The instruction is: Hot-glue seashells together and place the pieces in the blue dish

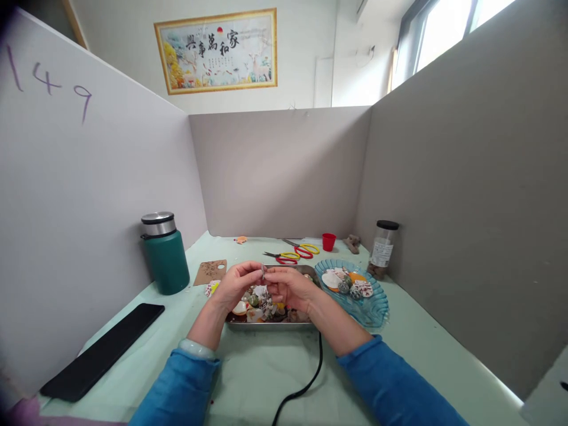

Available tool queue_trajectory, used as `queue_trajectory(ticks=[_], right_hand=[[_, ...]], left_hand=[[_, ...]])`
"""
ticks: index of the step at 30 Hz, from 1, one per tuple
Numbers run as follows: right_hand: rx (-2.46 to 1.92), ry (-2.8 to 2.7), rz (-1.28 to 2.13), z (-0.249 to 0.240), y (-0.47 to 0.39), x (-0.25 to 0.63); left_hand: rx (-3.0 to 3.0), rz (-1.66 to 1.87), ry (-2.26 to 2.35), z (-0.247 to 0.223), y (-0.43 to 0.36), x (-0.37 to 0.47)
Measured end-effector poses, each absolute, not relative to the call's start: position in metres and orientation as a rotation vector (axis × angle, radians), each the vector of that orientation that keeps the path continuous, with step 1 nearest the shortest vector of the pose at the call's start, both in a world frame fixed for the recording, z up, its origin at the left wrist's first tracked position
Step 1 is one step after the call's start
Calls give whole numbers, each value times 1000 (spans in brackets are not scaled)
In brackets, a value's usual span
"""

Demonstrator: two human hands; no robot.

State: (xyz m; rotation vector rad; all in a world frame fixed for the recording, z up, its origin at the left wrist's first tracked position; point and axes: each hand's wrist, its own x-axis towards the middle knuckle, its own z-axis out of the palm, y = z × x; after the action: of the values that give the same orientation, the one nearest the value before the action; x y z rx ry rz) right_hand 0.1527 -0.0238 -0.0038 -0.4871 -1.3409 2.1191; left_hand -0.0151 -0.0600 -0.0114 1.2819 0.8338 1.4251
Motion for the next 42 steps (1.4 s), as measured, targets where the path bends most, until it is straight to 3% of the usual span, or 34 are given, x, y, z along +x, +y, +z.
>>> queue_trajectory(ticks=[10,18,24,34,42], right_hand=[[-536,-1529,1749,-12,-31,148],[-590,-1614,1707,-7,-30,153],[-693,-1697,1363,-4,-28,157],[-771,-1831,1143,-1,-22,160],[-1340,-2441,172,0,-29,197]], left_hand=[[1252,1438,821,-10,-61,-14],[1313,1482,893,-11,-58,-18],[1387,1496,994,-7,-60,-16],[1491,1506,1128,-3,-60,-15],[1375,1609,1300,-16,-47,-21]])
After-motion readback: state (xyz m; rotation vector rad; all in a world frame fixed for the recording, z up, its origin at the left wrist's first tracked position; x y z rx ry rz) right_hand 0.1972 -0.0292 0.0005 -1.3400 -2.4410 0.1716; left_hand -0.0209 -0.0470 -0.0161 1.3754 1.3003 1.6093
